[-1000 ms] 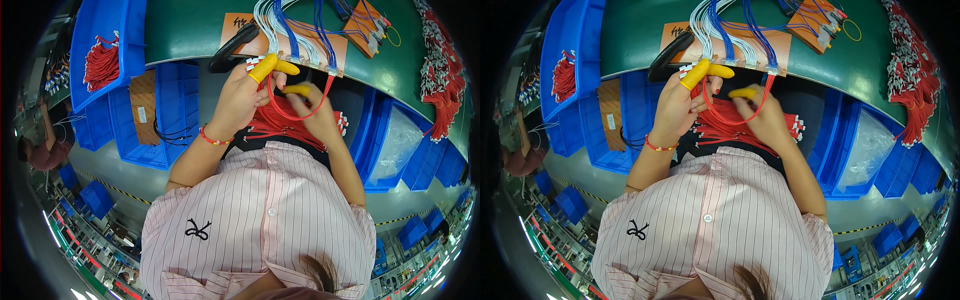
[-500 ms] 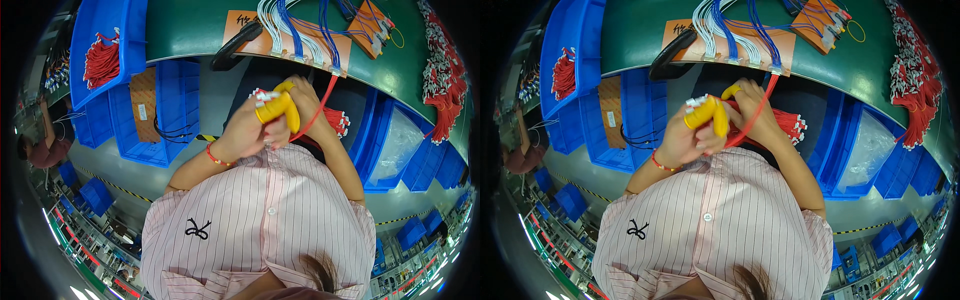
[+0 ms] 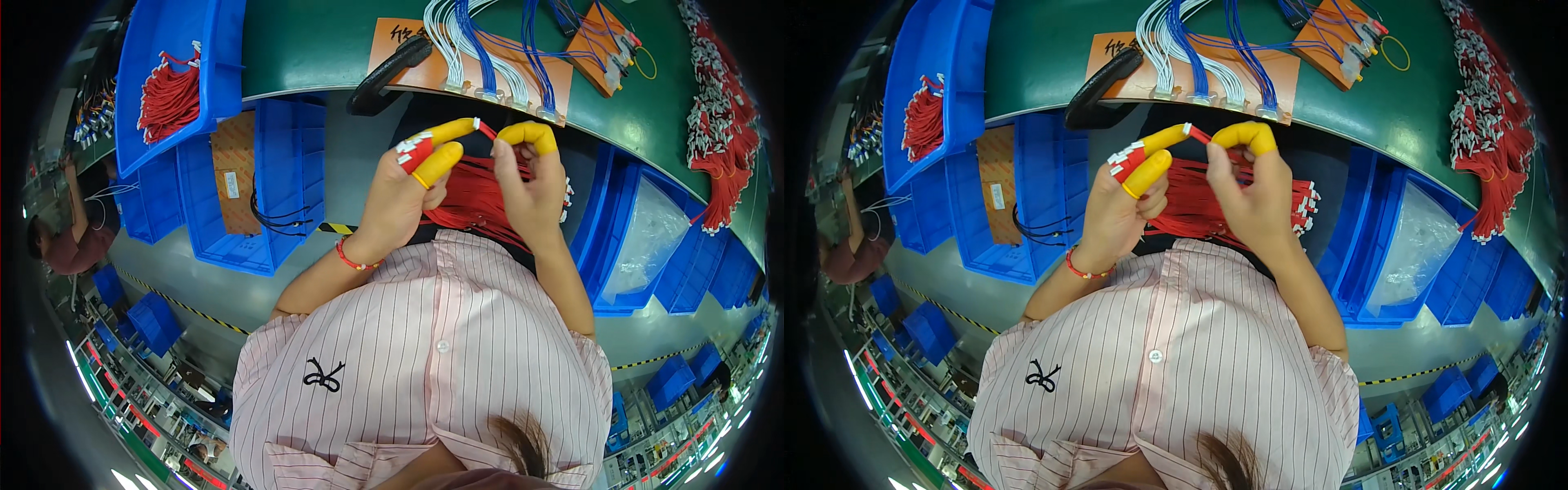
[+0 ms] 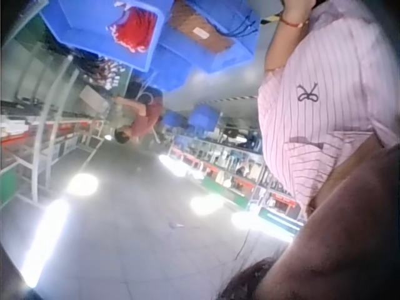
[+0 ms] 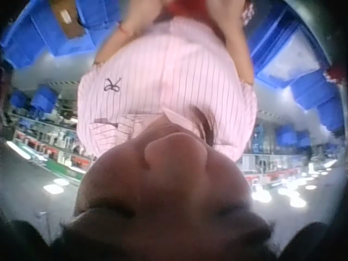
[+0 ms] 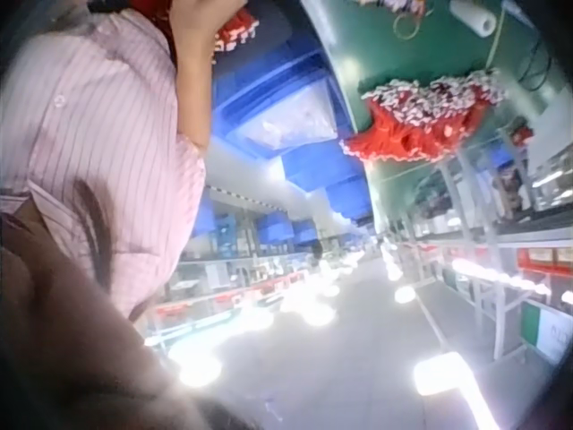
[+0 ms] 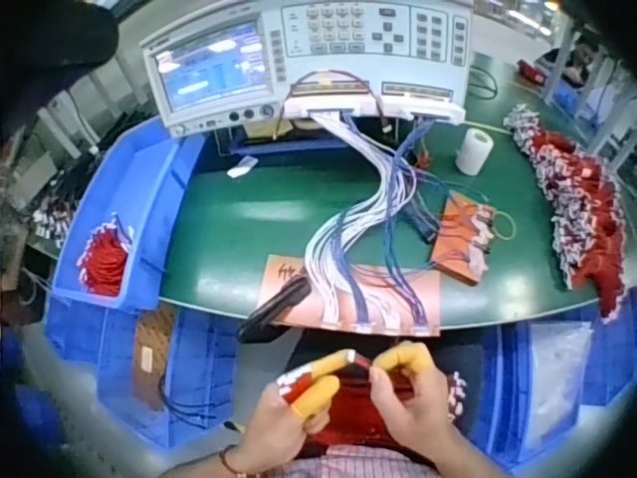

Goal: Assembling or bundling multiple wires into harnesses or bundles at a production workbench.

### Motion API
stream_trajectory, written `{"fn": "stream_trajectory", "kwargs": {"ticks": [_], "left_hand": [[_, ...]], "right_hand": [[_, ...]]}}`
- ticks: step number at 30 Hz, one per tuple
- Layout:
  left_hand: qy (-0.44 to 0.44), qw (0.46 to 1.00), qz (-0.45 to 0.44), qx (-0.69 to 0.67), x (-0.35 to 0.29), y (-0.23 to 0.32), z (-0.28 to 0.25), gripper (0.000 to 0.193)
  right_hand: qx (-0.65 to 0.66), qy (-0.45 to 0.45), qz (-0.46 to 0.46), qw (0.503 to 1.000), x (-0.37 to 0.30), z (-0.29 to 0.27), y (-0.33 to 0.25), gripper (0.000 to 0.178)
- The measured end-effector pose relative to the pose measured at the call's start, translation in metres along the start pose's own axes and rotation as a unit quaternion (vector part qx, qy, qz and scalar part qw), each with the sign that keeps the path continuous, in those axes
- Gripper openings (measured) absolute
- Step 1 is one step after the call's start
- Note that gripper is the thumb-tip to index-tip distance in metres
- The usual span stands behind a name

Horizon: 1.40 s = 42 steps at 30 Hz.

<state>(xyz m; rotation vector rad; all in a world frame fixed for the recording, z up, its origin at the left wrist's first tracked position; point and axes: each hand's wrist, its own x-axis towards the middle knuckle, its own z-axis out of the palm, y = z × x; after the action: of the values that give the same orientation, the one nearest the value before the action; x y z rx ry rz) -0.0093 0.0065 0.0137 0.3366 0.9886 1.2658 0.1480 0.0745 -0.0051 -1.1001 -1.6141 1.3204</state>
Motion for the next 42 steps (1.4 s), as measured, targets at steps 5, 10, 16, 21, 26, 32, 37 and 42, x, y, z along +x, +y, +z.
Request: {"fn": "stream_trajectory", "kwargs": {"ticks": [5,10,16,21,26,32,37,42], "left_hand": [[-0.043,0.999,0.004,-0.002,0.006,-0.002,0.005,0.030],[-0.042,0.997,0.060,0.003,0.016,0.002,0.006,0.033],[-0.022,0.998,0.053,-0.018,0.026,0.008,-0.004,0.026],[-0.022,0.999,0.048,-0.011,0.035,0.007,-0.007,0.026],[-0.022,0.998,0.055,0.025,0.040,0.011,-0.006,0.022],[0.002,0.997,0.071,0.022,0.039,0.009,-0.002,0.027],[0.023,0.996,0.088,0.011,0.038,0.007,0.004,0.024],[0.015,0.996,0.089,-0.001,0.042,0.007,0.004,0.023]], "right_hand": [[-0.125,-0.049,-0.150,0.980,-0.003,0.007,-0.015,0.015],[-0.054,-0.106,0.002,0.993,-0.008,-0.013,-0.017,0.018],[0.032,-0.109,0.208,0.971,-0.007,-0.078,-0.007,0.016],[0.239,-0.042,0.185,0.952,-0.014,-0.096,0.009,0.019],[0.403,-0.086,0.137,0.901,-0.012,-0.074,0.012,0.017],[0.272,-0.073,0.163,0.946,-0.001,-0.048,0.001,0.020],[0.252,-0.057,0.176,0.950,0.007,-0.039,-0.007,0.024],[0.279,-0.042,0.185,0.942,0.008,-0.037,-0.012,0.025]]}}
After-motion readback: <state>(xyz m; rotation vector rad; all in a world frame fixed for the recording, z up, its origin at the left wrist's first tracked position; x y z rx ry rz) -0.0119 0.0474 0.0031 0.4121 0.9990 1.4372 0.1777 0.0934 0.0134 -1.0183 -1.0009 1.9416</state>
